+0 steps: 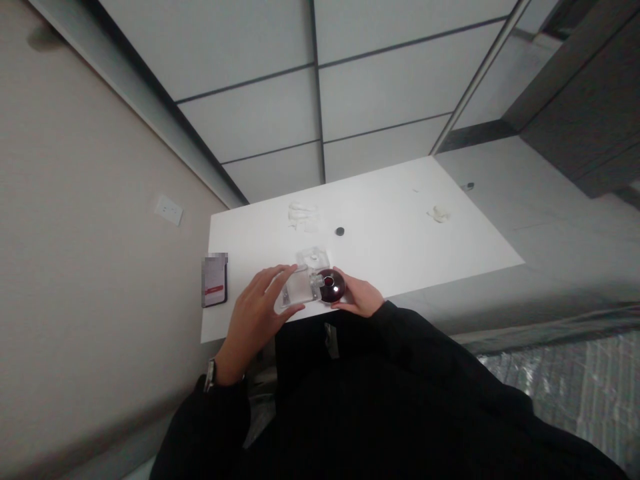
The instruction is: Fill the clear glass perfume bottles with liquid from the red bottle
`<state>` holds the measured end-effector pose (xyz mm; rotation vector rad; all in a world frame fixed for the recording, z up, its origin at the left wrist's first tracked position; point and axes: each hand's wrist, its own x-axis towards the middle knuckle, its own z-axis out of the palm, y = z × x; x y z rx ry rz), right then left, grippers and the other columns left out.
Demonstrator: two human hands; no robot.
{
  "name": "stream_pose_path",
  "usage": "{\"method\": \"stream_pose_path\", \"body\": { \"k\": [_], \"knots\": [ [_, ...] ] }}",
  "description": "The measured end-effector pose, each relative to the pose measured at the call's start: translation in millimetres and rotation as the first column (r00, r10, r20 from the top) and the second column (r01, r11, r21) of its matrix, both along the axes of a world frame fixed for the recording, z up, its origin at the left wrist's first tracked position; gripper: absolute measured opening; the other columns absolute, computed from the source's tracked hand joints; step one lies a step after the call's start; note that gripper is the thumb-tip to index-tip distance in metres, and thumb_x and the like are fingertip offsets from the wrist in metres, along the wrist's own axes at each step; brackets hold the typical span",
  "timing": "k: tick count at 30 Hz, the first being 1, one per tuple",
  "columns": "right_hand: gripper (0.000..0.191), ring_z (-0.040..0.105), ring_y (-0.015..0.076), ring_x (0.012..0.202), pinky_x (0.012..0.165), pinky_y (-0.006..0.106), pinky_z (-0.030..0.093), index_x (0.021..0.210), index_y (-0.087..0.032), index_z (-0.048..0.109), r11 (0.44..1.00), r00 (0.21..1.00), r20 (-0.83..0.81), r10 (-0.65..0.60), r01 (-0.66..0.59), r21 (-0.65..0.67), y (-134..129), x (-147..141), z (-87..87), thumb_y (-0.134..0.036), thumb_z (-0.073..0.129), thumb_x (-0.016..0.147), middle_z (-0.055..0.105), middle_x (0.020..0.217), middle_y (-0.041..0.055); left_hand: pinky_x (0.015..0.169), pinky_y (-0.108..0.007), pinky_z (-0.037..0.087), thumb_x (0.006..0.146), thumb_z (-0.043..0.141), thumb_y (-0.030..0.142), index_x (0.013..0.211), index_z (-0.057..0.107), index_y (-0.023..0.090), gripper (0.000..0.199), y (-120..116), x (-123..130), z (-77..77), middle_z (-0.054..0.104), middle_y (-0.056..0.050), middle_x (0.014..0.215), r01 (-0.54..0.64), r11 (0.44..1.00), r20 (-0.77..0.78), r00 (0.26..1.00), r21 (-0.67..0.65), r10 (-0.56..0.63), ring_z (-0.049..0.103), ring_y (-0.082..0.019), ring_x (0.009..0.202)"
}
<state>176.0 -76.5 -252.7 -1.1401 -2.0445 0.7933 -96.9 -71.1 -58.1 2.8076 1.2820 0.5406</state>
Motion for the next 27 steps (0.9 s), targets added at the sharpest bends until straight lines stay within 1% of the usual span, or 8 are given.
{"method": "stream_pose_path", "body": {
  "k": [4,8,13,16,19,27],
  "knots": [
    [0.105,0.063,0.0371,0.138,0.11,0.054,0.057,0.17,-0.029,0.017,1.0,1.0,0.0,0.001,-0.001,0.006,0.2,0.1,-0.8,-0.05,0.079,0.088,0.053,0.161,0.0156,0.106,-0.047,0.06,0.086,0.083,0.035,0.148,0.051,0.017,0.072,1.3,0.3,3.2,0.068,-0.016,0.135,0.014,1.0,-0.041,0.999,0.008,-0.013,0.066,-0.031,0.123],
    [0.106,0.064,0.0375,0.137,0.11,0.053,0.057,0.171,-0.027,0.017,1.0,1.0,0.001,0.002,-0.002,0.011,0.3,0.6,-1.1,-0.052,0.078,0.089,0.056,0.159,0.0176,0.106,-0.049,0.059,0.086,0.084,0.037,0.15,0.05,0.017,0.075,2.9,0.5,5.6,0.068,-0.016,0.135,0.034,0.999,-0.058,0.998,0.024,-0.032,0.066,-0.032,0.122],
    [0.106,0.065,0.0376,0.136,0.109,0.053,0.058,0.171,-0.027,0.016,1.0,1.0,0.018,0.002,-0.002,0.004,0.1,0.6,-1.0,-0.053,0.078,0.089,0.055,0.159,0.0174,0.109,-0.051,0.057,0.087,0.083,0.04,0.151,0.05,0.018,0.076,5.1,0.6,8.0,0.069,-0.015,0.136,0.044,0.998,-0.077,0.996,0.043,-0.04,0.066,-0.033,0.122],
    [0.108,0.067,0.0375,0.133,0.108,0.053,0.058,0.171,-0.026,0.015,1.0,1.0,0.027,0.002,-0.002,-0.006,0.1,0.4,-1.6,-0.053,0.079,0.088,0.057,0.158,0.0174,0.109,-0.049,0.057,0.09,0.079,0.042,0.153,0.049,0.02,0.073,5.8,0.3,9.5,0.069,-0.015,0.136,0.054,0.998,-0.088,0.995,0.043,-0.05,0.066,-0.032,0.123],
    [0.107,0.066,0.038,0.134,0.109,0.054,0.057,0.171,-0.026,0.016,1.0,1.0,0.03,-0.001,0.001,-0.002,0.0,0.4,-1.8,-0.053,0.079,0.088,0.056,0.159,0.0178,0.107,-0.048,0.058,0.092,0.077,0.041,0.154,0.048,0.021,0.071,6.0,0.2,10.5,0.069,-0.015,0.135,0.052,0.998,-0.098,0.994,0.043,-0.047,0.067,-0.032,0.122],
    [0.106,0.066,0.0372,0.135,0.11,0.053,0.057,0.171,-0.029,0.016,1.0,1.0,0.025,0.004,-0.004,-0.023,0.1,0.6,4.8,-0.051,0.079,0.089,0.056,0.159,0.0155,0.111,-0.053,0.055,0.094,0.075,0.044,0.158,0.043,0.027,0.074,7.6,-0.6,10.0,0.068,-0.013,0.138,0.048,0.999,-0.101,0.994,0.024,-0.046,0.067,-0.032,0.125]
  ]
}}
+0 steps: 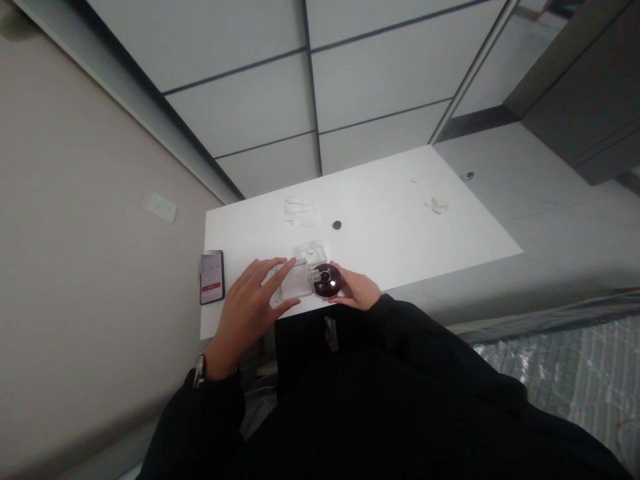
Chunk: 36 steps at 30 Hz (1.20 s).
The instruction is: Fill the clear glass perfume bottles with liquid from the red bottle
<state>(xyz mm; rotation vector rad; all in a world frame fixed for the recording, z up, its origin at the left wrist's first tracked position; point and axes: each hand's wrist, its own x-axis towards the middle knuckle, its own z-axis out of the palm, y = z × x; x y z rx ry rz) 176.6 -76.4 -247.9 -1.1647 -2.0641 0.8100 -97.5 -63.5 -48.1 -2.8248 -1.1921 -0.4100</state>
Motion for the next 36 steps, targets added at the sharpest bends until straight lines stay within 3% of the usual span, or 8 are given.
{"method": "stream_pose_path", "body": {
  "k": [6,36],
  "knots": [
    [0.106,0.067,0.0393,0.132,0.108,0.055,0.058,0.17,-0.027,0.017,1.0,1.0,0.014,-0.004,0.004,-0.006,0.7,-0.4,-1.4,-0.054,0.079,0.088,0.055,0.16,0.0171,0.113,-0.054,0.054,0.091,0.079,0.04,0.155,0.046,0.022,0.074,1.1,1.2,3.1,0.068,-0.014,0.138,0.013,1.0,-0.024,1.0,0.002,-0.013,0.067,-0.033,0.124],
    [0.107,0.067,0.0376,0.133,0.108,0.053,0.058,0.171,-0.027,0.016,1.0,1.0,0.002,-0.006,0.006,0.008,0.1,0.0,-0.4,-0.053,0.079,0.088,0.056,0.159,0.0162,0.118,-0.054,0.049,0.091,0.079,0.041,0.151,0.053,0.022,0.069,4.2,7.5,12.5,0.071,-0.014,0.138,0.024,1.0,-0.052,0.998,0.006,-0.024,0.068,-0.032,0.127]
  ]
}}
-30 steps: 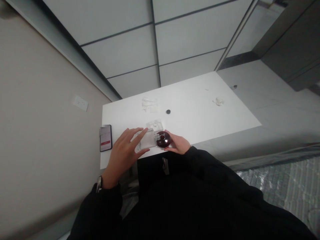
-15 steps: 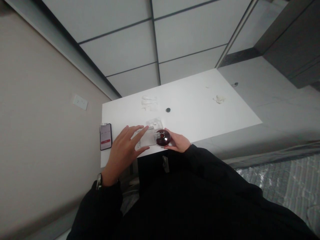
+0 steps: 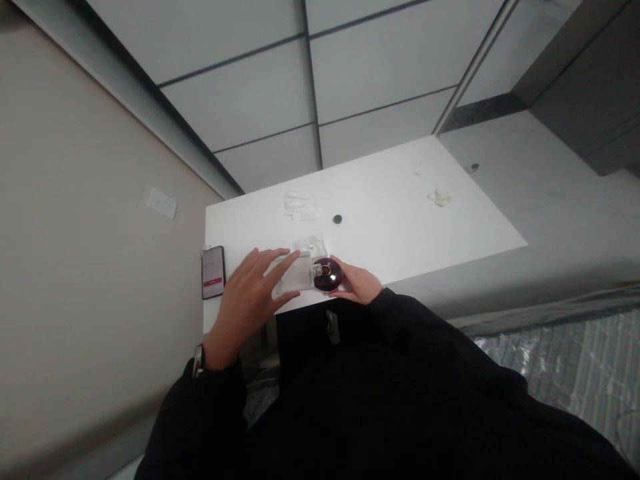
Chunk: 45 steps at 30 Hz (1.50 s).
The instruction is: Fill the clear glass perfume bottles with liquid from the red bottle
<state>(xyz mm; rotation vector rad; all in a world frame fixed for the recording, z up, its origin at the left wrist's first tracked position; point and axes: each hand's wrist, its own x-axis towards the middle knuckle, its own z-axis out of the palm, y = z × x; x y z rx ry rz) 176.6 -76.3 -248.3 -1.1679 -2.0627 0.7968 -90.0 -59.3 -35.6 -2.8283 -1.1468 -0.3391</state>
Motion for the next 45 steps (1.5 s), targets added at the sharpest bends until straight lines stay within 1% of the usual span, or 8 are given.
{"method": "stream_pose_path", "body": {
  "k": [8,13,17,23,31,35,41,45],
  "knots": [
    [0.107,0.063,0.0369,0.138,0.112,0.054,0.056,0.171,-0.028,0.016,1.0,1.0,0.003,-0.007,0.007,-0.011,-0.9,0.5,-2.2,-0.054,0.079,0.088,0.055,0.16,0.0156,0.118,-0.053,0.049,0.09,0.08,0.042,0.148,0.055,0.022,0.066,0.3,2.1,3.2,0.072,-0.013,0.136,0.008,1.0,0.001,1.0,0.003,-0.008,0.069,-0.031,0.125],
    [0.105,0.065,0.0387,0.136,0.11,0.055,0.056,0.17,-0.026,0.017,1.0,1.0,0.003,-0.008,0.008,-0.003,-1.0,0.8,-1.9,-0.055,0.077,0.089,0.054,0.16,0.0175,0.116,-0.052,0.051,0.087,0.083,0.04,0.14,0.059,0.02,0.061,1.6,4.2,6.0,0.073,-0.014,0.134,0.025,1.0,0.004,1.0,0.006,-0.025,0.07,-0.032,0.122],
    [0.104,0.066,0.0389,0.134,0.109,0.055,0.057,0.17,-0.026,0.017,1.0,1.0,0.009,-0.004,0.004,0.002,-1.0,0.9,-1.5,-0.056,0.076,0.09,0.053,0.161,0.0176,0.116,-0.052,0.051,0.088,0.083,0.039,0.14,0.059,0.021,0.06,1.6,4.1,7.3,0.072,-0.014,0.135,0.026,1.0,-0.006,1.0,0.008,-0.026,0.07,-0.031,0.122],
    [0.103,0.064,0.0369,0.137,0.11,0.052,0.057,0.17,-0.027,0.018,1.0,1.0,-0.006,-0.002,0.002,0.001,-1.4,0.7,-2.3,-0.055,0.076,0.09,0.056,0.16,0.0154,0.114,-0.052,0.053,0.084,0.086,0.038,0.138,0.06,0.019,0.063,1.5,3.9,7.7,0.072,-0.014,0.135,0.041,0.999,-0.013,0.999,0.021,-0.041,0.07,-0.032,0.122],
    [0.104,0.064,0.0384,0.137,0.11,0.056,0.057,0.17,-0.029,0.016,1.0,1.0,-0.022,0.003,-0.003,0.017,-1.4,-0.6,-3.0,-0.052,0.078,0.089,0.052,0.162,0.0157,0.11,-0.053,0.056,0.075,0.094,0.032,0.138,0.058,0.017,0.074,2.3,4.9,10.1,0.072,-0.013,0.136,0.061,0.997,-0.024,0.998,0.048,-0.06,0.07,-0.034,0.121],
    [0.105,0.064,0.0384,0.136,0.109,0.056,0.058,0.17,-0.029,0.018,1.0,1.0,-0.018,0.003,-0.003,0.012,-1.1,-1.1,-2.1,-0.049,0.08,0.088,0.055,0.16,0.0157,0.106,-0.053,0.058,0.072,0.095,0.031,0.136,0.057,0.018,0.076,2.5,6.1,12.1,0.072,-0.013,0.133,0.073,0.996,-0.022,0.997,0.059,-0.072,0.07,-0.034,0.118],
    [0.106,0.062,0.0386,0.139,0.11,0.056,0.057,0.171,-0.028,0.015,0.997,0.999,-0.042,0.014,-0.01,0.076,-0.5,-3.1,-10.8,-0.05,0.079,0.089,0.052,0.161,0.0179,0.102,-0.05,0.06,0.068,0.098,0.03,0.133,0.057,0.018,0.077,1.7,8.4,16.8,0.073,-0.013,0.13,0.07,0.995,-0.031,0.997,0.076,-0.068,0.071,-0.033,0.114],
    [0.105,0.062,0.0389,0.139,0.109,0.057,0.057,0.171,-0.027,0.016,0.997,0.999,-0.041,0.021,-0.018,0.073,-0.5,-3.5,-12.5,-0.049,0.078,0.089,0.054,0.16,0.0188,0.103,-0.051,0.06,0.068,0.098,0.029,0.134,0.055,0.018,0.079,0.8,9.8,18.5,0.073,-0.013,0.131,0.08,0.993,-0.033,0.996,0.082,-0.077,0.071,-0.033,0.113]
  ]
}}
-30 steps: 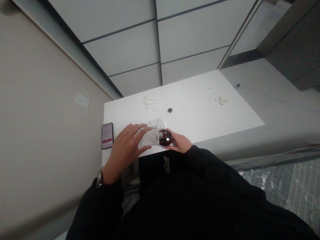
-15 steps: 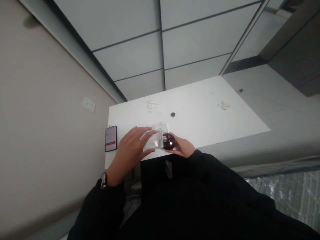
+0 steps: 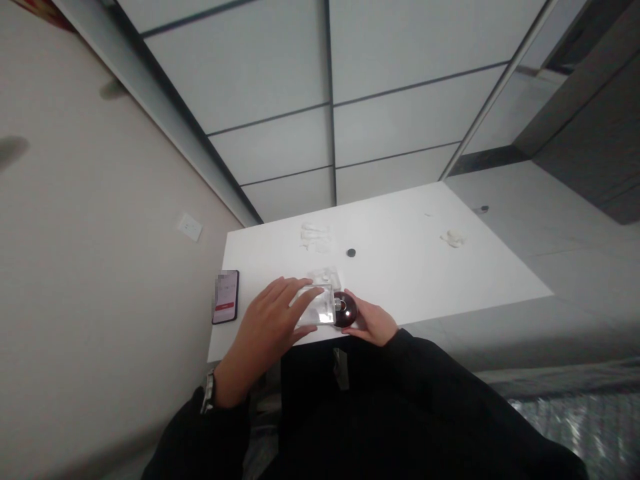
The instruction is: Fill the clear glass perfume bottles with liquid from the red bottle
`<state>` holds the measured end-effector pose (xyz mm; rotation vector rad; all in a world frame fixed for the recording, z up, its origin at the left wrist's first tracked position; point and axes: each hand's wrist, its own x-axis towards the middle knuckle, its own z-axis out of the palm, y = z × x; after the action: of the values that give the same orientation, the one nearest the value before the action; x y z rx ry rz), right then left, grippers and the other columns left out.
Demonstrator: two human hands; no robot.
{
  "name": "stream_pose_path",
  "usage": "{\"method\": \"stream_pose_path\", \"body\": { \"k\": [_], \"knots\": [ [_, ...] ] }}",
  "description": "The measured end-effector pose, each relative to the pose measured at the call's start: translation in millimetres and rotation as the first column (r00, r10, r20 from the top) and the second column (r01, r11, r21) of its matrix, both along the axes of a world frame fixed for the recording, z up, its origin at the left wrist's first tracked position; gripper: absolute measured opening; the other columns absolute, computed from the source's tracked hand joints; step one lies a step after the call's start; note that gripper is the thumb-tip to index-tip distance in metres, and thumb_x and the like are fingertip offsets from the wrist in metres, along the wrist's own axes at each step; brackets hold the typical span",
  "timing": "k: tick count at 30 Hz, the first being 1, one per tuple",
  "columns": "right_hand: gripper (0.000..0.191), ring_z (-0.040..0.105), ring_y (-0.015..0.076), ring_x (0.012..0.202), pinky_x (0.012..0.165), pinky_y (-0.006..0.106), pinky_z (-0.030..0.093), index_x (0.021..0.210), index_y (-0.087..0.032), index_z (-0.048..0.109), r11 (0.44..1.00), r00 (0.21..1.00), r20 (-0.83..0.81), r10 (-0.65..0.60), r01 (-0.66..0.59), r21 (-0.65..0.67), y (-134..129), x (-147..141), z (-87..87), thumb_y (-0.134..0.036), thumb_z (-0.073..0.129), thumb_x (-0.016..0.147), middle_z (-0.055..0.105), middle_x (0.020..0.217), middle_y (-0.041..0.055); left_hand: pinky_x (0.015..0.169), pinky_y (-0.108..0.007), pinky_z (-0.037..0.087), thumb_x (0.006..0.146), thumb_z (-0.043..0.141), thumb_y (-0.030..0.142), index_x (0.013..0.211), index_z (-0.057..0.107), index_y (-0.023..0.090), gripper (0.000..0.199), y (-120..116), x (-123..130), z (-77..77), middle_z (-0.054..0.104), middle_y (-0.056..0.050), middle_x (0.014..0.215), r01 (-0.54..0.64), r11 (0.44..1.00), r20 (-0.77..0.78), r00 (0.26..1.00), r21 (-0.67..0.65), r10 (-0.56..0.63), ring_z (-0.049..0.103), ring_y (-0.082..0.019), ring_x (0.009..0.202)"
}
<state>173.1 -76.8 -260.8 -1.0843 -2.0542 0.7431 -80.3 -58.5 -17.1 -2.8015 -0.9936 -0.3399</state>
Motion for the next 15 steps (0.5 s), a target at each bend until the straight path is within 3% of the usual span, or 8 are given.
{"method": "stream_pose_path", "body": {
  "k": [15],
  "knots": [
    [0.108,0.065,0.0374,0.137,0.11,0.055,0.057,0.171,-0.027,0.016,0.999,1.0,0.024,-0.01,0.011,-0.034,-0.2,0.7,7.0,-0.048,0.081,0.087,0.058,0.157,0.0178,0.103,-0.049,0.059,0.078,0.092,0.033,0.137,0.058,0.019,0.07,0.5,0.4,2.3,0.071,-0.013,0.135,-0.001,0.998,-0.043,0.999,-0.057,-0.002,0.07,-0.032,0.12]
  ]
}}
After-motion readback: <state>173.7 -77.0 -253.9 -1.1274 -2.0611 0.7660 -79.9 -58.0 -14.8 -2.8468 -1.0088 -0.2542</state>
